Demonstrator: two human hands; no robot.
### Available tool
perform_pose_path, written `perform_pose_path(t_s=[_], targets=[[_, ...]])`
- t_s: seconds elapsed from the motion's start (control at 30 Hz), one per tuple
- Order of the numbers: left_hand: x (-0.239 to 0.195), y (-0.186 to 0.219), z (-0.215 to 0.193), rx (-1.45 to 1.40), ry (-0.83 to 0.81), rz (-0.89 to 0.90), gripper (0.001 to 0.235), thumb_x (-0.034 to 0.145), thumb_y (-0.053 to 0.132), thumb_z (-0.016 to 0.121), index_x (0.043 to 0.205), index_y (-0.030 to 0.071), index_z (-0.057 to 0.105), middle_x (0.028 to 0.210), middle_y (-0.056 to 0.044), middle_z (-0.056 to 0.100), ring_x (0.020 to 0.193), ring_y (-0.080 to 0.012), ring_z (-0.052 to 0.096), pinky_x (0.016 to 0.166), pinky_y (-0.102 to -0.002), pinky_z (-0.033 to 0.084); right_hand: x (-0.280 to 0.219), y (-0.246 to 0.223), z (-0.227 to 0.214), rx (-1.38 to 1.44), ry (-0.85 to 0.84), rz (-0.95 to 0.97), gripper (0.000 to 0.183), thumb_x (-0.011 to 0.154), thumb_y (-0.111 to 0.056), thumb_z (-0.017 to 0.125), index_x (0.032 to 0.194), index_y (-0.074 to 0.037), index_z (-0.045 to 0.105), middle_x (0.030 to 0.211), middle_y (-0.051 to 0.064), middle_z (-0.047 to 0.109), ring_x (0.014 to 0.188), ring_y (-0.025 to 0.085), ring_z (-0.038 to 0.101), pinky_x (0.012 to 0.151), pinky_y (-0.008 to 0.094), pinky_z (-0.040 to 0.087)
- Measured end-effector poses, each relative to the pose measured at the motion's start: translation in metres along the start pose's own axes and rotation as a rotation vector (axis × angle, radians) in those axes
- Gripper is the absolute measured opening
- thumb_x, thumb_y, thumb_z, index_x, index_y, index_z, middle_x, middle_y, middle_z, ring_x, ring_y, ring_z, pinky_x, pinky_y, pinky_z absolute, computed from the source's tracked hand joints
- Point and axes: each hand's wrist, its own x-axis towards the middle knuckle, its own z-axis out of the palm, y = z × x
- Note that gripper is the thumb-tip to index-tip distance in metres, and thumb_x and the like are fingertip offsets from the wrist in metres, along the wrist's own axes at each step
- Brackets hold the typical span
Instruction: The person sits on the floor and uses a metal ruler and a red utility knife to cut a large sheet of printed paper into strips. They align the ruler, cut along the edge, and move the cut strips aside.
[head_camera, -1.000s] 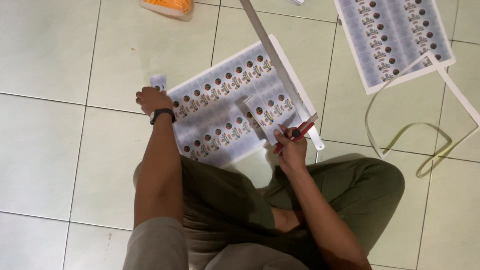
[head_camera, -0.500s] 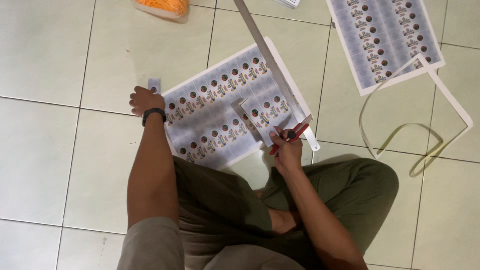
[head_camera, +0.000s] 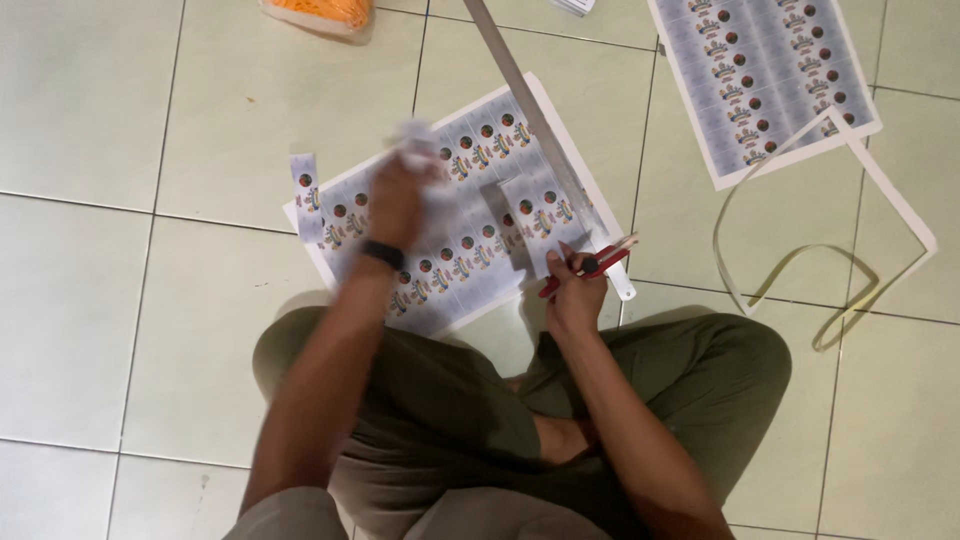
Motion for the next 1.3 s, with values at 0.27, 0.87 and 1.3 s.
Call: perform_pose_path(t_s=[0.27, 0.87, 1.3], targets=[[-0.041, 0.118, 0.024, -1.308, 0.004, -0.961, 0.044, 0.087, 0.03, 0.09, 0.092, 0.007, 0.053, 0.078, 0.001, 0.046, 0.072, -0.0107, 0.048, 0.062, -0.027, 0.039, -0.017, -0.001, 0.003, 0.007, -0.035, -0.134, 0.041, 0.093, 0.003, 0.075, 0.081, -0.015, 0.041, 0.115, 0.014, 0.071, 0.093, 0.016, 0.062, 0.078, 0.026, 0.044], [-0.05, 0.11, 0.06, -1.713, 0.131, -0.542, 0.046, 0.104, -0.01, 0.049, 0.144, 0.005, 0.034, 0.11, -0.018, 0.064, 0.077, -0.0207, 0.067, 0.066, -0.035, 0.063, -0.036, -0.004, 0.01, 0.094, -0.151, 0.002, 0.029, 0.099, -0.01, 0.071, 0.083, -0.014, 0.047, 0.096, 0.01, 0.073, 0.072, 0.014, 0.066, 0.062, 0.023, 0.05], [-0.046, 0.125, 0.041, -1.809, 0.11, -0.481, 0.033, 0.111, 0.013, 0.046, 0.139, 0.012, 0.031, 0.121, -0.021, 0.058, 0.086, -0.0238, 0.07, 0.064, -0.029, 0.063, -0.021, 0.013, 0.01, 0.196, -0.179, 0.125, 0.031, 0.092, 0.009, 0.065, 0.089, -0.015, 0.045, 0.105, 0.007, 0.069, 0.081, 0.015, 0.062, 0.072, 0.026, 0.045]])
